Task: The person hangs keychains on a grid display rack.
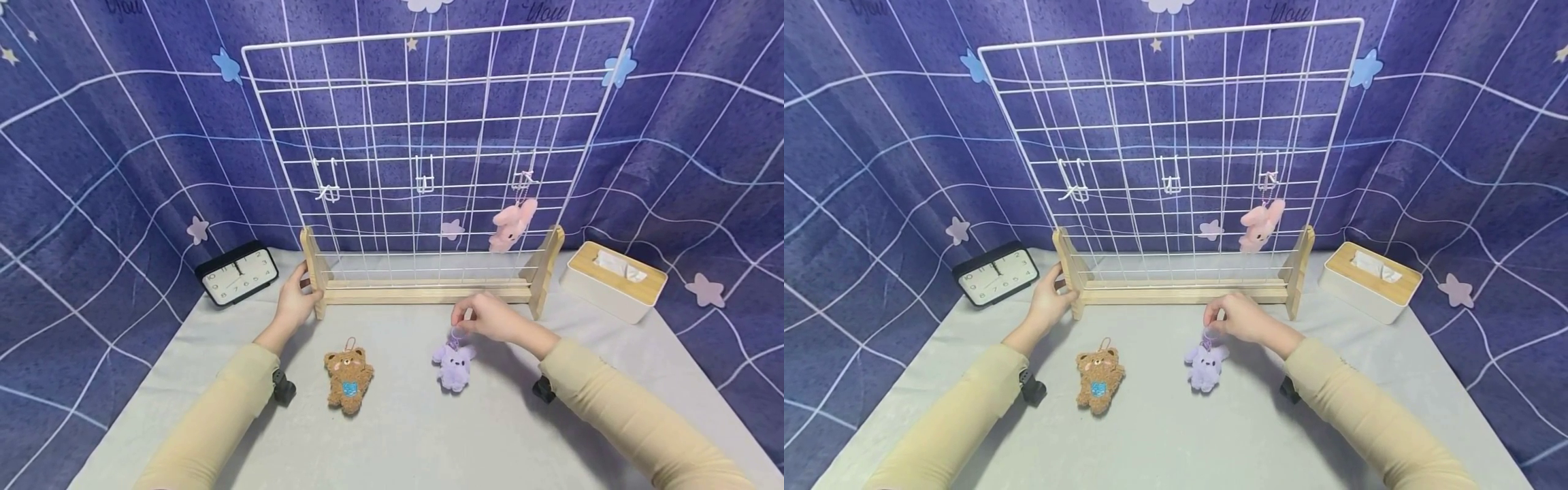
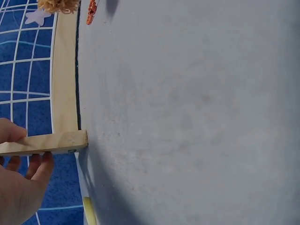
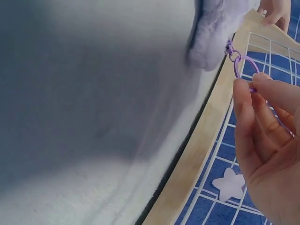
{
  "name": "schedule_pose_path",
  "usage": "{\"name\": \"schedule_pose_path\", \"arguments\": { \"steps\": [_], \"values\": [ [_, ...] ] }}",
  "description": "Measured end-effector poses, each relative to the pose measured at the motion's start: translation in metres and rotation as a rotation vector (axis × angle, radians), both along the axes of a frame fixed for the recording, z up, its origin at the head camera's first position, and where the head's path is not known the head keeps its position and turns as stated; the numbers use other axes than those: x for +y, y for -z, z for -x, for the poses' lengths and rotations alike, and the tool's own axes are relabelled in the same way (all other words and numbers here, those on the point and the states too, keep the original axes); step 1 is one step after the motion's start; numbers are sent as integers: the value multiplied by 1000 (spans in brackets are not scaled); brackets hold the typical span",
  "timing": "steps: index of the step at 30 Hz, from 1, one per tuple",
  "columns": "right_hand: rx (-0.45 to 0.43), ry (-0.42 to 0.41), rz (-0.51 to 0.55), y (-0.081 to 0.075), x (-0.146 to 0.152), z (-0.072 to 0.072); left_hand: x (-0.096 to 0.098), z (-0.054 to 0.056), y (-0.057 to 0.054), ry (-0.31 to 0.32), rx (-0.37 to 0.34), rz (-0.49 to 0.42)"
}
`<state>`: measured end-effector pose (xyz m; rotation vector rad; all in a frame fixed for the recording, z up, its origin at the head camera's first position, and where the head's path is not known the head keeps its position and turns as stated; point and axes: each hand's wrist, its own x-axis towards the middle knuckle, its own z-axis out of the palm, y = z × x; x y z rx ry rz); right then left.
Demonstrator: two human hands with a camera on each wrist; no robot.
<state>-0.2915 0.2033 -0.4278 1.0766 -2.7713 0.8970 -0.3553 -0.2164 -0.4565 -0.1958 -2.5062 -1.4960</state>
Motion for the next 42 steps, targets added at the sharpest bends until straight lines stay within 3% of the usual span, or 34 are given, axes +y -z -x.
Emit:
{"name": "schedule_pose_path", "arguments": {
  "steps": [11,20,28,42],
  "values": [
    [-18,-43,22,-13,-3,2,-1,1,0,-11,-8,-2],
    [-53,-69,94,-21,-3,2,-1,0,-2,-9,-10,-4],
    [-99,-78,170,-36,-7,4,-2,1,0,-16,-6,-2],
    [12,-121,210,-63,-19,13,0,-1,-1,0,-3,-31]
  ]
}}
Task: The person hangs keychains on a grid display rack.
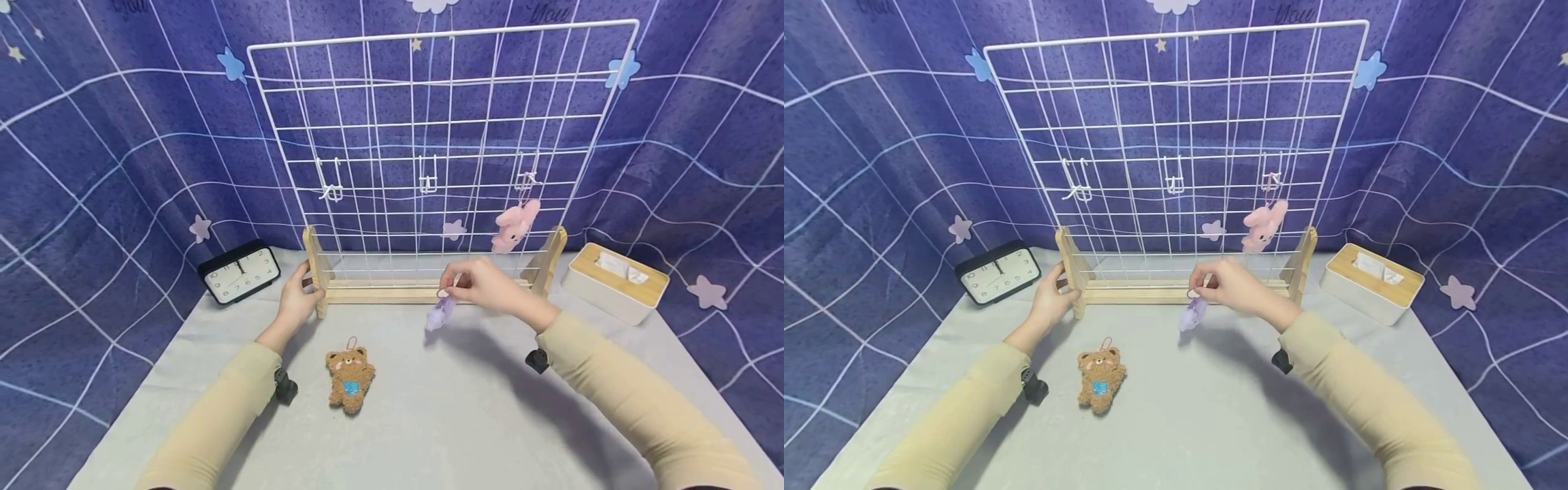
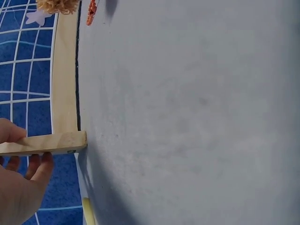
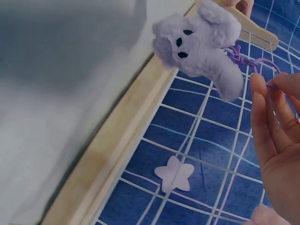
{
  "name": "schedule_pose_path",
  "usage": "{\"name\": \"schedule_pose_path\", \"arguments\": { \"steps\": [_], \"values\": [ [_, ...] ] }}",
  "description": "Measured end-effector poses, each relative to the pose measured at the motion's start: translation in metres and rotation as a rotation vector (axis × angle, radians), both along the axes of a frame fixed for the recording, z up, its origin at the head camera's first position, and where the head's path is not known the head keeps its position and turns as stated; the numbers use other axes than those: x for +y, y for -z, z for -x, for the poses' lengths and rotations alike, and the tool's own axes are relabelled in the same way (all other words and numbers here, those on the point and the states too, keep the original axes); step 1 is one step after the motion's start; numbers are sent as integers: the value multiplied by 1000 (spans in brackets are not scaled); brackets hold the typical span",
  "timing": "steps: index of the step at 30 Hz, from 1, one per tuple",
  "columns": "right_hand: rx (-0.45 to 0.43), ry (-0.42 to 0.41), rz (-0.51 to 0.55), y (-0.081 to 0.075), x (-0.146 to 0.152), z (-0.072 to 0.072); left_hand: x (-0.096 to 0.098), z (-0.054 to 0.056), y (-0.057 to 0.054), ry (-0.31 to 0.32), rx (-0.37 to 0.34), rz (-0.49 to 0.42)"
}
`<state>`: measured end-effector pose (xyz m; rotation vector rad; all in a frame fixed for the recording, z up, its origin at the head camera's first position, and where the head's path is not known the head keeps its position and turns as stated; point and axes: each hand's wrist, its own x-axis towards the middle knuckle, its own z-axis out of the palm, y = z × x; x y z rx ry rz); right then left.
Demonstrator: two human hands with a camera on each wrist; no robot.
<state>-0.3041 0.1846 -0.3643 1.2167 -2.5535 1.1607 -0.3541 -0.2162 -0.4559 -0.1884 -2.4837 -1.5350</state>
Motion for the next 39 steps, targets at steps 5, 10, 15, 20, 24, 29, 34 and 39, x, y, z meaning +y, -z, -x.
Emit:
{"name": "schedule_pose_path", "arguments": {
  "steps": [5,10,15,20,24,29,34,39],
  "values": [
    [83,14,0,-11,0,2,0,2,2,1,6,0],
    [137,44,15,-23,-1,3,0,2,3,-10,11,15],
    [167,76,59,-33,-4,5,-1,0,2,-4,16,10],
    [154,70,140,-38,-9,8,0,-1,2,-7,16,6],
    [78,68,217,-44,-13,8,0,-1,1,-5,8,9],
    [-2,127,273,-56,-15,4,0,-1,3,-8,2,11],
    [-33,129,357,-66,-16,3,-1,0,3,-12,2,7],
    [-54,109,428,-75,-19,3,-2,1,3,-8,5,17]
  ]
}}
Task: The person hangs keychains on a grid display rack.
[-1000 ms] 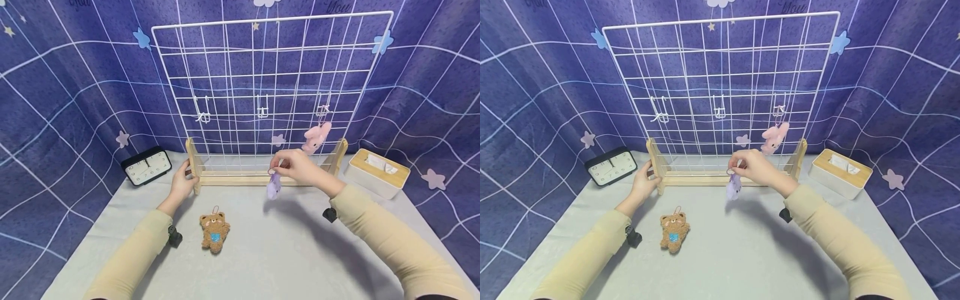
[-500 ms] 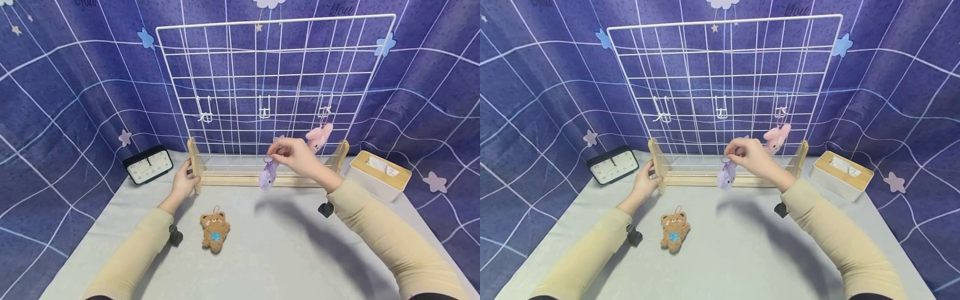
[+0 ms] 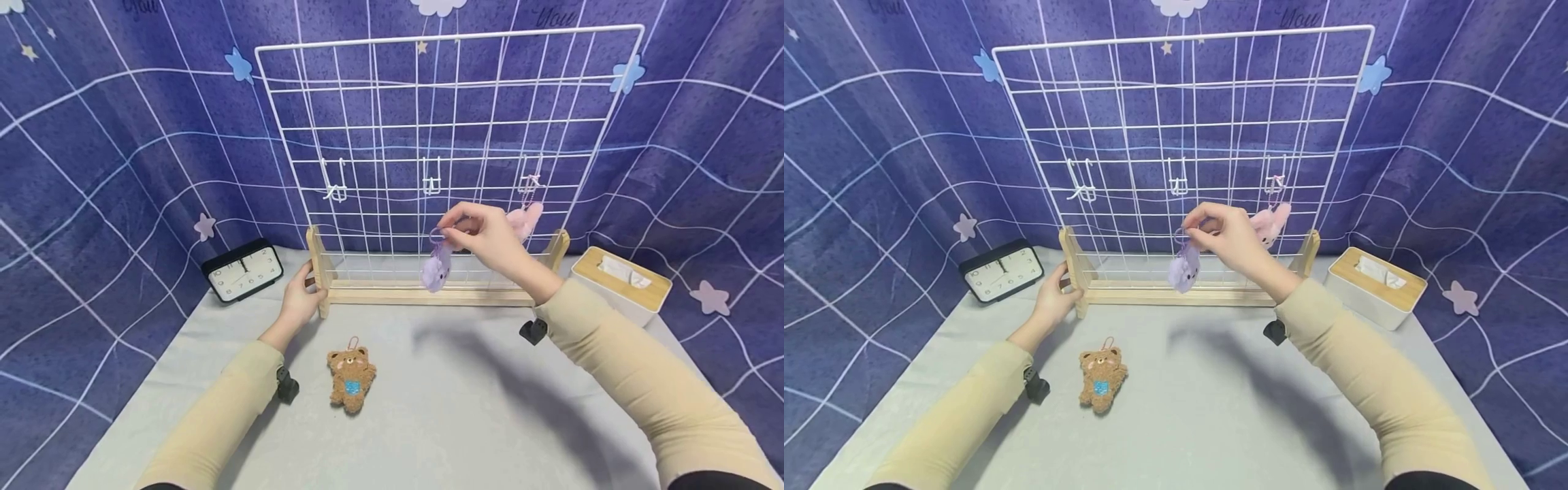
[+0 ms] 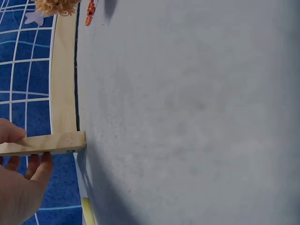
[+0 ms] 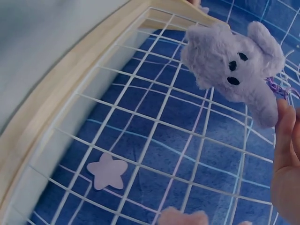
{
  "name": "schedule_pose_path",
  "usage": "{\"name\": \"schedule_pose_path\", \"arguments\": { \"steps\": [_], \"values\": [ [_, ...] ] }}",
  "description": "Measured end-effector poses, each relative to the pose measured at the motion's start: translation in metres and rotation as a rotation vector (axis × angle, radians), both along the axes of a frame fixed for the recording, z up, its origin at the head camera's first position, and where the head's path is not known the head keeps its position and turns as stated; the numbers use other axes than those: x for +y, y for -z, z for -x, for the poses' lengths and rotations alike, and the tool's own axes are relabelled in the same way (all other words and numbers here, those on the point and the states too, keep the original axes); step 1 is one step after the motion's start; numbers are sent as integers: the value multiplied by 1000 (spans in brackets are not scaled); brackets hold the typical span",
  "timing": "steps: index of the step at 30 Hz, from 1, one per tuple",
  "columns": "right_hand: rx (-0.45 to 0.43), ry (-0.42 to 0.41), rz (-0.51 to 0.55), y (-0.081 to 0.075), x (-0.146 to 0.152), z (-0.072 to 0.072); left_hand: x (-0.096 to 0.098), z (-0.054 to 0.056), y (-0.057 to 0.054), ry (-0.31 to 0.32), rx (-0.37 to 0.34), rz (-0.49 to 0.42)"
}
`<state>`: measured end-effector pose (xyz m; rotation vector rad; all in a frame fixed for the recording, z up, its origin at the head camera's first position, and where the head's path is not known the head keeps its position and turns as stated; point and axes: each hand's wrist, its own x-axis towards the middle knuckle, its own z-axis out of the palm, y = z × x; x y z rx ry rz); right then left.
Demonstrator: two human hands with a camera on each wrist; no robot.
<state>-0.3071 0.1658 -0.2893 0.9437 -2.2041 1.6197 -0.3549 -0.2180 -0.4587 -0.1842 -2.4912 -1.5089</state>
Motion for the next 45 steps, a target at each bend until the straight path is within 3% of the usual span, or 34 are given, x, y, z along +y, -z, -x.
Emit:
{"name": "schedule_pose_path", "arguments": {
  "steps": [13,21,45],
  "values": [
    [49,49,106,-27,-12,1,-1,1,1,4,10,0],
    [114,99,113,-36,-15,6,-2,1,1,-5,3,-11],
    [60,190,168,-31,-20,21,1,0,0,6,-8,-28]
  ]
}}
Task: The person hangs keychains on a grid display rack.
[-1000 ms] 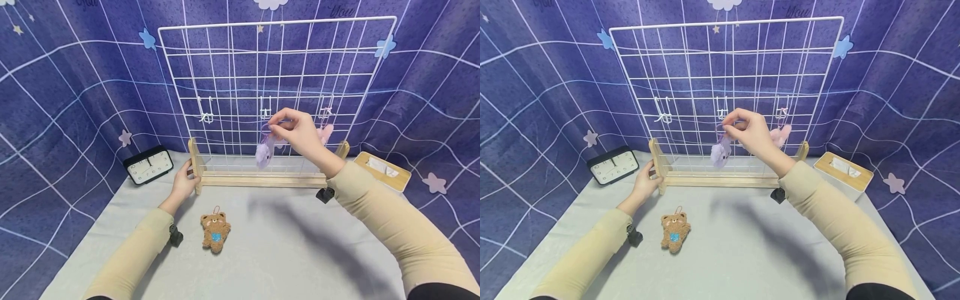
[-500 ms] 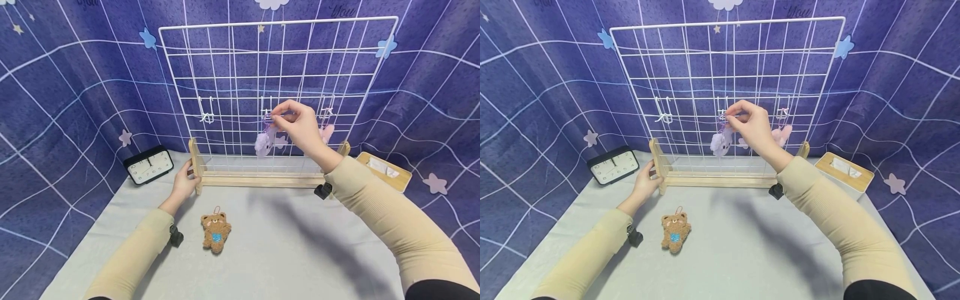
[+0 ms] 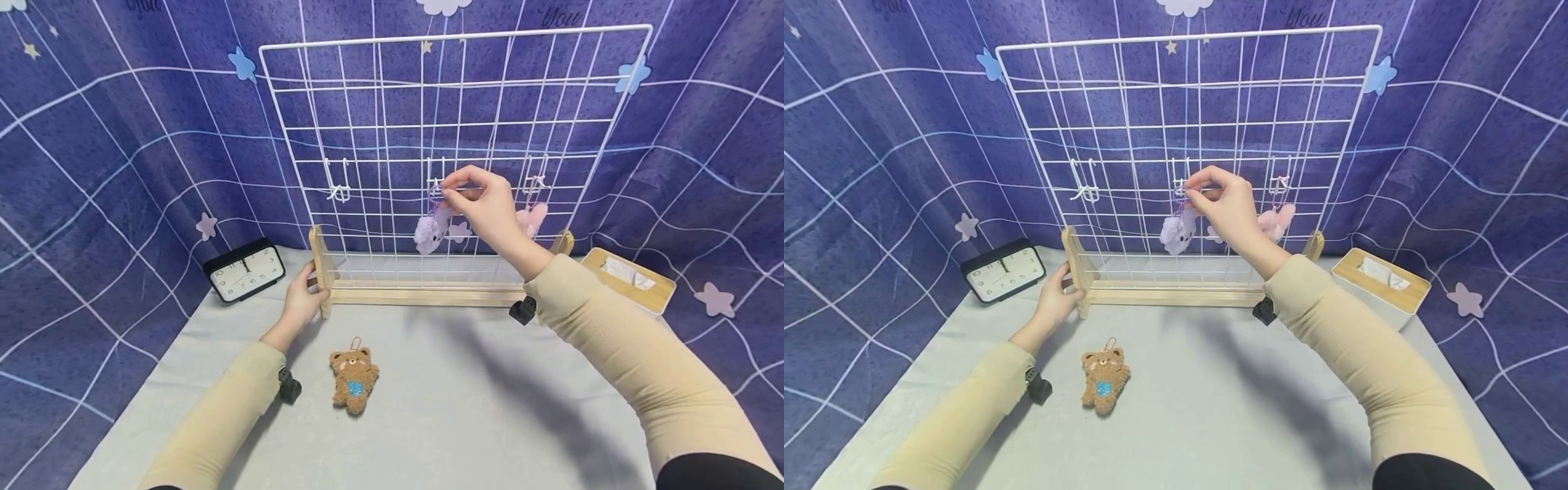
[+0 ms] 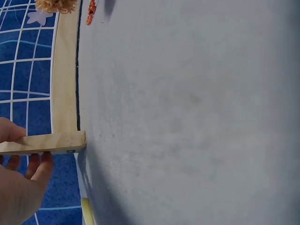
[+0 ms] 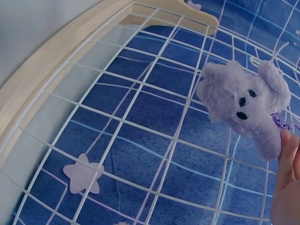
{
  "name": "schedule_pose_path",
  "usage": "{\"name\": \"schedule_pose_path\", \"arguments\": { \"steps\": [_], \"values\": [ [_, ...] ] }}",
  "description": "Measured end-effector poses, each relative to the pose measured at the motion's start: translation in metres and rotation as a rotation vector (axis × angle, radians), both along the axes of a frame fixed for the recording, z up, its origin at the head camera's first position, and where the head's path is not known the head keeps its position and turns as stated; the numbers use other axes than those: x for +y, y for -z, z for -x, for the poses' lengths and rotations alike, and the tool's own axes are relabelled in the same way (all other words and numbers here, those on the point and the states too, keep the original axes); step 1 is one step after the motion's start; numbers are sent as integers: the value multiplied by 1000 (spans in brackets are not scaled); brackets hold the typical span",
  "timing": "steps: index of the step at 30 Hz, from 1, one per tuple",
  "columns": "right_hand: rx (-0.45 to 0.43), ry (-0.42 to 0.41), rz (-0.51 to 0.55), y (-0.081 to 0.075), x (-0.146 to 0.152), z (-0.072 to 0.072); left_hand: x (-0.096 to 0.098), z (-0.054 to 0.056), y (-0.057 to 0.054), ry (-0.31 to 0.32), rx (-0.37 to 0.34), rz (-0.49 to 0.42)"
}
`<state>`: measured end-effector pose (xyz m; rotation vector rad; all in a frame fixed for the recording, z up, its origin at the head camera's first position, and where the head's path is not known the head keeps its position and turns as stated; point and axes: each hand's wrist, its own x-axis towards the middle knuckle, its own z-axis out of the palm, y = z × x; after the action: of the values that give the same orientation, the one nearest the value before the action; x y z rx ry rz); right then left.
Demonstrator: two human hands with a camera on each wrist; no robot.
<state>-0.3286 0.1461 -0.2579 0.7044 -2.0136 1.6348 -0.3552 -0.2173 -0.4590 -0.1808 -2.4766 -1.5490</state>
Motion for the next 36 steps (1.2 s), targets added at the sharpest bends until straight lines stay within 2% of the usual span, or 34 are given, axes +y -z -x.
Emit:
{"name": "schedule_pose_path", "arguments": {
  "steps": [17,36],
  "values": [
    [0,75,-10,2,-3,9,2,0,2,5,9,-6],
    [43,111,-18,9,1,3,1,0,2,-3,8,10]
  ]
}}
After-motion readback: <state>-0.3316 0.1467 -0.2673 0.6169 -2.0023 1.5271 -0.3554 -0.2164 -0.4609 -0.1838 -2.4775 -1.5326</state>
